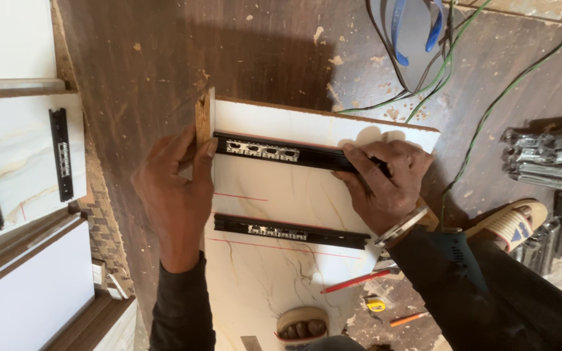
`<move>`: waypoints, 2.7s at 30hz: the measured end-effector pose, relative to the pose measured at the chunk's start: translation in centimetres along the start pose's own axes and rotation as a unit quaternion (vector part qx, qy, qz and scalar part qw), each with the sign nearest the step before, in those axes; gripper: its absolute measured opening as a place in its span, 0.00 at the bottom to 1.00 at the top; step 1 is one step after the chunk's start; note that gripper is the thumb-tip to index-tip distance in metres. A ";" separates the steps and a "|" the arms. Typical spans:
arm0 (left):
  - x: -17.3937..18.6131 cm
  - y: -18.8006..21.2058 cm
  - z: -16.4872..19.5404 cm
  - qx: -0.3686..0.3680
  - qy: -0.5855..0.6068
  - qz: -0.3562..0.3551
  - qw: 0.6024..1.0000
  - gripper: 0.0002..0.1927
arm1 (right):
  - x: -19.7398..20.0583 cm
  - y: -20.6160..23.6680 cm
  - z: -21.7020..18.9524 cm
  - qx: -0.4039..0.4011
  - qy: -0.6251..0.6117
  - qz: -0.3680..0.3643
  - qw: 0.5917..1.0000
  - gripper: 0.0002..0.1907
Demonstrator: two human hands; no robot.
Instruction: The person positions black metal drawer slide rails on white drawer panels, aligning them with red pencil guide lines, and uses a corded power drill to drive screws and secure the slides. They handle multiple slide pairs one at a time, holding each rail steady while drilling.
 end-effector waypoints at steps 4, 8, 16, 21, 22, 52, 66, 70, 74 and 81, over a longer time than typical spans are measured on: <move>0.1 0.3 0.1 -0.011 0.027 0.008 1.000 0.14 | 0.1 0.1 0.1 -0.006 0.004 0.017 1.000 0.26; -0.1 0.4 -0.5 0.000 0.033 0.008 0.999 0.15 | 0.0 0.2 0.0 -0.007 -0.011 0.011 1.000 0.25; -0.4 0.6 -1.2 0.007 0.034 0.004 0.999 0.15 | 0.1 0.5 0.2 -0.035 -0.034 0.029 0.998 0.25; -0.5 0.6 -1.4 0.016 0.027 0.000 1.000 0.16 | 0.1 0.8 0.2 -0.032 -0.029 0.034 0.998 0.26; -0.5 0.6 -1.3 0.015 0.029 0.000 0.999 0.16 | 0.1 0.8 0.2 -0.033 -0.029 0.032 0.999 0.26; 0.4 1.2 -0.8 -0.060 0.052 0.017 0.997 0.12 | 1.1 1.7 -0.4 0.001 -0.017 0.069 0.997 0.20; 0.0 1.9 -4.2 -0.069 0.062 0.028 0.995 0.07 | 1.9 3.2 -1.3 0.021 -0.007 0.078 0.997 0.21; 4.2 4.7 -4.5 -0.149 0.009 0.154 0.977 0.04 | 1.9 3.6 -1.6 0.023 0.015 0.089 0.996 0.21; 7.0 11.8 -8.3 -0.069 0.054 0.002 0.996 0.06 | 1.8 4.2 -1.3 0.026 0.013 0.097 0.995 0.21; 5.5 20.4 -3.5 -0.190 0.080 -0.268 0.941 0.17 | 1.9 4.4 -0.6 0.028 0.038 0.099 0.994 0.22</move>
Point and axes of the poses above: each hand's wrist, its own y-axis away from the middle knuckle, its own x-axis out of the back of the hand, z = x × y, the point moved 7 cm from there along -y, towards the middle knuckle, and after that the axes turned 10 degrees about z, right-handed, at the moved point
